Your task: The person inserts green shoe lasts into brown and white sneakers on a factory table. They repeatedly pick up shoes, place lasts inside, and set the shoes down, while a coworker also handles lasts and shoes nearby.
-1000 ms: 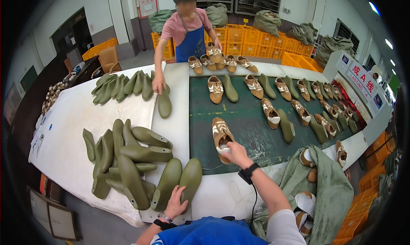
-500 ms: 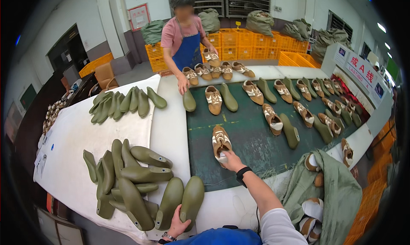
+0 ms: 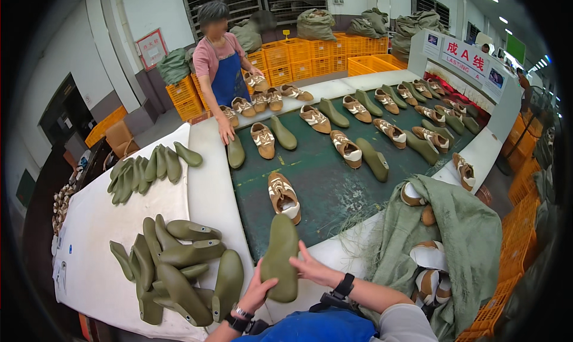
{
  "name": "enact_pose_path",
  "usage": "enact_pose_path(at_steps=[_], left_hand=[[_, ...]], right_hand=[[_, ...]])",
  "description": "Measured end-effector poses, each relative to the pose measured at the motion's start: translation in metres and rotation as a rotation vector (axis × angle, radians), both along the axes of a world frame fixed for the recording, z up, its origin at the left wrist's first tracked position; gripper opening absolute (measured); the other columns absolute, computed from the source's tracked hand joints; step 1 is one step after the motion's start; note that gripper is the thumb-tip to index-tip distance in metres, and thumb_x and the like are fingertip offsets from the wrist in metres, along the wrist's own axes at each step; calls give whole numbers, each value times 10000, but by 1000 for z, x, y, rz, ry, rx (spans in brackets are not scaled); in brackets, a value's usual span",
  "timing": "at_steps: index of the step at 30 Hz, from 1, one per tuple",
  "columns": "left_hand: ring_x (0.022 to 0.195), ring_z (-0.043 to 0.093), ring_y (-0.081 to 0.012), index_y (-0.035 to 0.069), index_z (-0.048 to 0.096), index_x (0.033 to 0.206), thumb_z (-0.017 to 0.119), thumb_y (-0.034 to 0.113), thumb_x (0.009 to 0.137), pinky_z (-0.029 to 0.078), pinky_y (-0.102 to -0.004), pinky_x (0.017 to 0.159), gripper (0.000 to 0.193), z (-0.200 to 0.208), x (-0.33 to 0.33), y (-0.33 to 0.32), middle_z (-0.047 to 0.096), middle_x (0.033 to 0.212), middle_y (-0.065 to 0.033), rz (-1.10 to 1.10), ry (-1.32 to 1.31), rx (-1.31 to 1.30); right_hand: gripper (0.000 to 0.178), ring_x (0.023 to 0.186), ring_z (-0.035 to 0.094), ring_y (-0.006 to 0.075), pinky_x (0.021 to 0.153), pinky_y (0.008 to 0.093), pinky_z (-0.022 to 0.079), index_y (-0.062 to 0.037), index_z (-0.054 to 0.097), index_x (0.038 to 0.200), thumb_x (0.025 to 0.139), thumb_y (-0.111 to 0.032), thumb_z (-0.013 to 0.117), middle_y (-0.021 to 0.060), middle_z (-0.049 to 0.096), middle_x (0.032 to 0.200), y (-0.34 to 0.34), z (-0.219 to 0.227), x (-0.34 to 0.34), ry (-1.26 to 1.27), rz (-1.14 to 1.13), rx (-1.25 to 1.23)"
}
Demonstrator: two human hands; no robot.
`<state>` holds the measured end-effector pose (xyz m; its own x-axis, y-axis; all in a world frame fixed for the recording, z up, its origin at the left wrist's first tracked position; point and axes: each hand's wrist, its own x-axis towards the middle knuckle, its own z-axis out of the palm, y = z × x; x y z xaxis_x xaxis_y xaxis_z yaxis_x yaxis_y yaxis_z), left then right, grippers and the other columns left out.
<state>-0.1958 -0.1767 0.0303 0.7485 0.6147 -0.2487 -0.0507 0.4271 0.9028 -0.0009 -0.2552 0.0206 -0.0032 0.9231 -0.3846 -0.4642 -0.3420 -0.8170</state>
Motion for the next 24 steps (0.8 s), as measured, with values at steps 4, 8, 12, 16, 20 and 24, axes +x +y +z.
enact_pose_path(at_steps=[4,8,12,16,20,24], left_hand=[[1404,199,-276,64,-113,1472,626,209,885,318,-380,1073,955,10,67,20,145,1523,-169,-445,130,493],[1323,377,-298,39,143,1475,637,273,877,389,-378,1022,810,-13,114,53,321,1462,-187,-408,183,475],[1191,521,-294,-4,475,1302,648,263,832,435,-371,970,567,-63,147,108,484,1340,-198,-380,545,589],[1198,491,-333,-18,505,1256,654,256,791,412,-379,993,561,-118,168,149,493,1305,-226,-457,718,787],[1270,399,-358,-20,379,1338,663,266,773,362,-379,1040,694,-158,190,175,411,1365,-227,-294,604,978],[1291,380,-351,-32,302,1381,669,277,770,344,-376,1058,778,-153,205,227,366,1407,-229,-104,632,932]], right_hand=[[820,1170,505,179,904,312,474,-119,-28,1494,946,-305,553,115,409,1382,15,-9,47,147,-263,132],[811,1154,511,156,897,303,486,-128,8,1498,938,-293,572,90,427,1370,35,-43,109,279,-356,66],[771,1132,527,149,879,301,486,-97,82,1498,940,-324,564,105,475,1339,86,-62,182,124,-356,54],[903,1251,457,302,1004,355,394,10,164,1463,859,-502,599,238,418,1384,129,-73,207,-880,-346,4],[760,1113,525,447,917,441,461,-215,209,1461,828,-288,623,282,399,1359,140,-90,186,-1420,-129,-176],[783,983,584,432,820,446,507,-283,233,1444,786,-157,638,270,416,1328,148,-101,181,-1509,-115,-201]])
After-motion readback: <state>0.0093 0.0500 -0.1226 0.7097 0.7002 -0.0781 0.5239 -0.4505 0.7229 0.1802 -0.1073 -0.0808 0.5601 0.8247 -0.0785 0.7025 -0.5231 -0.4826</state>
